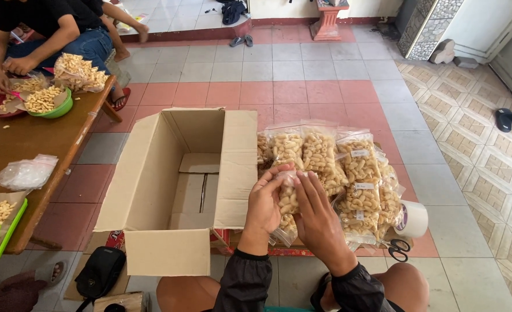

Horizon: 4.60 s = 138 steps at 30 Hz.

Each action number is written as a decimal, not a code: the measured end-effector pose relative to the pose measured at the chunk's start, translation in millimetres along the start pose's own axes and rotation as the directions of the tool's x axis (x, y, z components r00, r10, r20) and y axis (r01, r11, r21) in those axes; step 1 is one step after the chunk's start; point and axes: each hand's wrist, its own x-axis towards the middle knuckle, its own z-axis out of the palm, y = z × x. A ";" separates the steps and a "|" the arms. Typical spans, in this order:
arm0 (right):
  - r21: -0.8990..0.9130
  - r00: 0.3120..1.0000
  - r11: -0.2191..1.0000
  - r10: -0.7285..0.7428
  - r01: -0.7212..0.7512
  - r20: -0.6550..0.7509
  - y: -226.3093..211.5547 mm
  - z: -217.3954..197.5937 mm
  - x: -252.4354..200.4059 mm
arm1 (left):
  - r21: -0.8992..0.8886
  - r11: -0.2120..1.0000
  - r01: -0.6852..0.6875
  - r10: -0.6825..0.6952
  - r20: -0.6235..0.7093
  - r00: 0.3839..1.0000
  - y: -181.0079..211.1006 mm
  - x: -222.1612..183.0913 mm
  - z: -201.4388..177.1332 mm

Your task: Packing small plastic bags of snacks into a large cardboard box for shipping

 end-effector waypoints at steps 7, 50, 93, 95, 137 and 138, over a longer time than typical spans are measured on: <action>0.459 0.956 0.847 0.294 -0.269 0.018 16.8 -5.3 0.4 | 0.023 0.999 -0.035 0.025 0.331 0.943 10.2 -8.8 -10.6; 0.580 0.950 0.807 0.259 -0.116 -0.171 4.9 0.4 34.3 | 0.624 0.555 -0.549 0.264 0.494 0.828 40.3 -33.0 -14.5; 0.110 0.864 0.888 -0.459 0.446 0.204 -79.1 2.8 147.7 | 0.856 -0.482 -0.186 0.695 0.503 0.514 114.0 -113.0 -189.7; 0.173 0.846 0.880 -0.473 0.441 0.248 -90.3 15.5 159.4 | 0.864 -0.465 -0.193 0.719 0.496 0.488 107.9 -117.1 -195.8; 0.158 0.056 0.900 -0.197 0.406 0.979 -180.1 321.0 165.9 | 0.886 -0.427 -0.177 0.855 0.460 0.239 67.0 -99.5 -237.2; 0.168 0.148 0.910 -0.239 0.380 0.960 -179.6 312.6 166.7 | 0.884 -0.432 -0.180 0.850 0.466 0.247 63.3 -98.3 -241.5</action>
